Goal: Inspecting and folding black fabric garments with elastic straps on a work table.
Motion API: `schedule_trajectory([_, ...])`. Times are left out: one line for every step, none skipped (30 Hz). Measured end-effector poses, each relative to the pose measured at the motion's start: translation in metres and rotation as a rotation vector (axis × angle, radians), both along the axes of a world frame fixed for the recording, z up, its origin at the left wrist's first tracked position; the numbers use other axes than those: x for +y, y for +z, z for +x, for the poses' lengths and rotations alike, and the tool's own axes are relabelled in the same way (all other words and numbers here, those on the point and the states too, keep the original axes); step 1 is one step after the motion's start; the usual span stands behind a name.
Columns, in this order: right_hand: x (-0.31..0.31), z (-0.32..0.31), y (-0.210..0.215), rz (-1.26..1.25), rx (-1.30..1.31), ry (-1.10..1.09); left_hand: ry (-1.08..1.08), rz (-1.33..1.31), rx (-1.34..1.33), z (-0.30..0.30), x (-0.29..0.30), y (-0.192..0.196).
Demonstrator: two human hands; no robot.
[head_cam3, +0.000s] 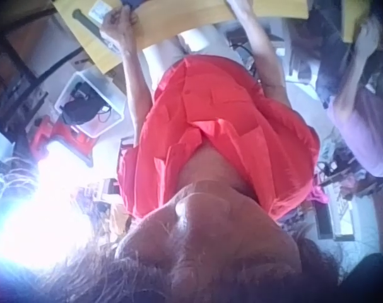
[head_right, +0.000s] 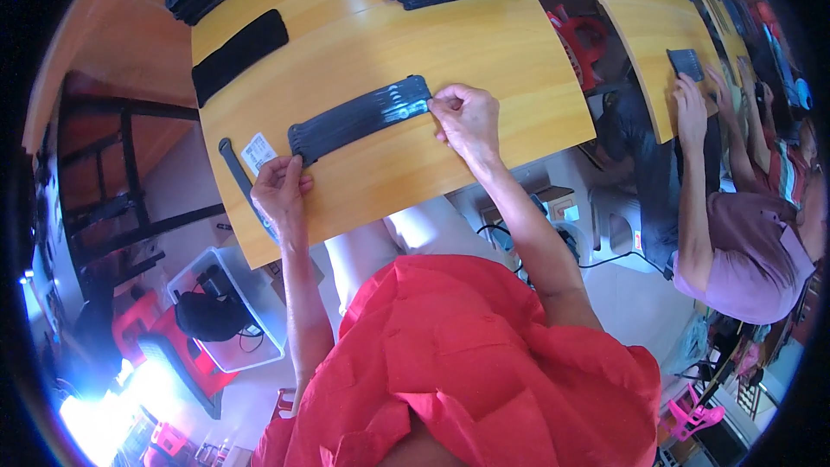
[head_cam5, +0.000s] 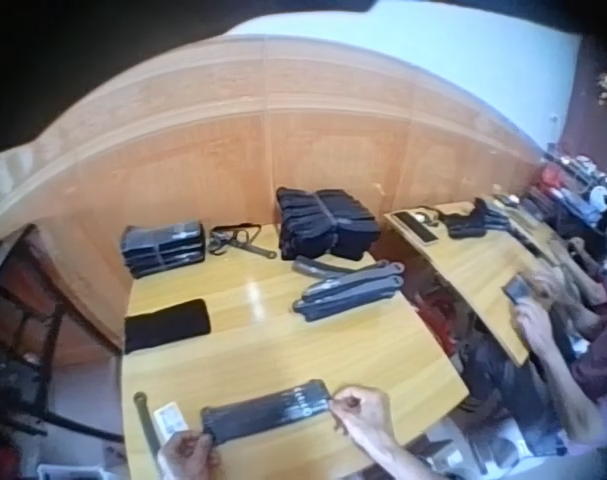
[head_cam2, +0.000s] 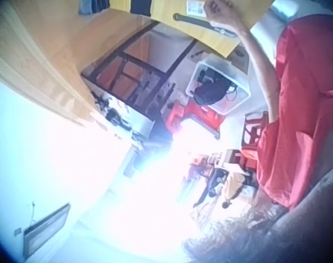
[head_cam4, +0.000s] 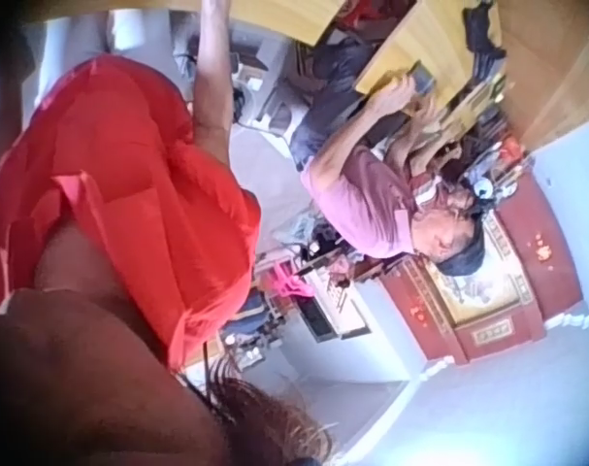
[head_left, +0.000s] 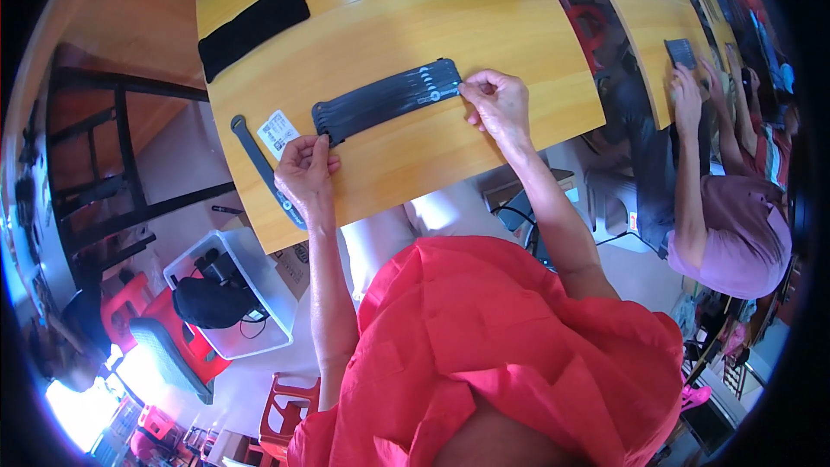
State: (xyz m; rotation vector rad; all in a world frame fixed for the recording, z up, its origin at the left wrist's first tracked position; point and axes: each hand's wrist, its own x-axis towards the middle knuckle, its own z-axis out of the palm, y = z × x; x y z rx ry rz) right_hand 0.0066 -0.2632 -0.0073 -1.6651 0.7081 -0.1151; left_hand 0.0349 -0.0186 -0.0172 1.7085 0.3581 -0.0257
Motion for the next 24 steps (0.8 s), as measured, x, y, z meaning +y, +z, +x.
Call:
schedule_trajectory([0.0003,-0.0003,0.0001,-0.012,-0.017,-0.016,-0.004,-0.009,-0.002,-0.0002,-0.0001,-0.0004])
schedule_trajectory([-0.0001,-0.0006,0.0000,-0.010,-0.018,-0.011,0.001,-0.007,-0.003,0.0001,-0.0007,-0.0004])
schedule_trajectory([-0.0007,-0.0009,-0.0001,-0.009,-0.024,-0.013,-0.005,-0.007,-0.008,0.0003,-0.0012,-0.0002])
schedule_trajectory([-0.0004,-0.0005,-0.0002,-0.008,-0.031,-0.016,-0.013,-0.007,-0.013,0.0001,-0.0015,0.0005])
schedule_trajectory([-0.0006,-0.0002,-0.0007,-0.008,-0.031,-0.013,-0.009,0.011,-0.008,-0.0006,-0.0026,0.0024])
schedule_trajectory([-0.0009,0.0001,-0.0016,-0.012,-0.028,-0.009,-0.007,0.010,-0.009,-0.0006,-0.0023,0.0023])
schedule_trajectory([-0.0012,0.0002,-0.0022,-0.016,-0.025,-0.006,-0.005,0.011,-0.005,-0.0005,-0.0021,0.0020])
schedule_trajectory([-0.0008,0.0002,-0.0023,-0.016,-0.025,-0.006,-0.004,0.011,-0.002,-0.0005,-0.0015,0.0017])
schedule_trajectory([-0.0005,0.0002,-0.0023,-0.018,-0.031,-0.005,-0.004,0.011,-0.002,-0.0006,-0.0014,0.0014])
schedule_trajectory([-0.0004,0.0001,-0.0023,-0.019,-0.037,-0.006,-0.002,-0.002,-0.006,-0.0008,-0.0014,0.0011])
schedule_trajectory([-0.0003,-0.0001,-0.0017,-0.019,-0.038,-0.006,0.001,-0.015,-0.009,-0.0008,-0.0013,0.0011])
schedule_trajectory([-0.0002,-0.0004,-0.0009,-0.018,-0.017,0.002,0.001,-0.015,-0.009,-0.0008,-0.0013,0.0012])
schedule_trajectory([-0.0002,-0.0006,-0.0005,-0.017,0.003,0.009,0.000,-0.005,-0.010,-0.0008,-0.0013,0.0015])
schedule_trajectory([-0.0005,-0.0007,-0.0006,-0.017,0.003,0.009,-0.001,0.005,-0.011,-0.0007,-0.0015,0.0016])
schedule_trajectory([-0.0008,-0.0005,-0.0008,-0.018,0.010,0.007,-0.001,0.005,-0.011,-0.0006,-0.0016,0.0014])
schedule_trajectory([-0.0010,-0.0005,-0.0009,-0.019,0.017,0.005,-0.004,0.004,-0.012,-0.0003,-0.0015,0.0012])
schedule_trajectory([-0.0006,-0.0005,-0.0004,-0.019,0.017,0.005,-0.007,0.004,-0.013,-0.0003,-0.0013,0.0009])
schedule_trajectory([-0.0002,-0.0003,0.0006,-0.020,0.021,0.003,-0.007,0.004,-0.013,-0.0002,-0.0012,0.0012])
schedule_trajectory([0.0002,-0.0002,0.0012,-0.021,0.025,0.002,-0.005,0.018,-0.007,-0.0001,-0.0012,0.0018])
schedule_trajectory([0.0002,-0.0004,0.0013,-0.021,0.026,0.001,-0.005,0.032,-0.001,0.0001,-0.0013,0.0019])
schedule_trajectory([0.0001,-0.0006,0.0013,-0.022,0.020,0.003,-0.005,0.032,0.000,0.0002,-0.0010,0.0017])
schedule_trajectory([0.0002,-0.0007,0.0012,-0.023,0.015,0.006,-0.012,0.028,-0.002,0.0003,-0.0004,0.0014])
schedule_trajectory([0.0002,-0.0007,0.0009,-0.023,0.015,0.006,-0.018,0.024,-0.005,0.0004,-0.0003,0.0011])
schedule_trajectory([0.0002,-0.0005,0.0005,-0.016,0.015,0.007,-0.018,0.024,-0.004,0.0004,-0.0006,0.0016])
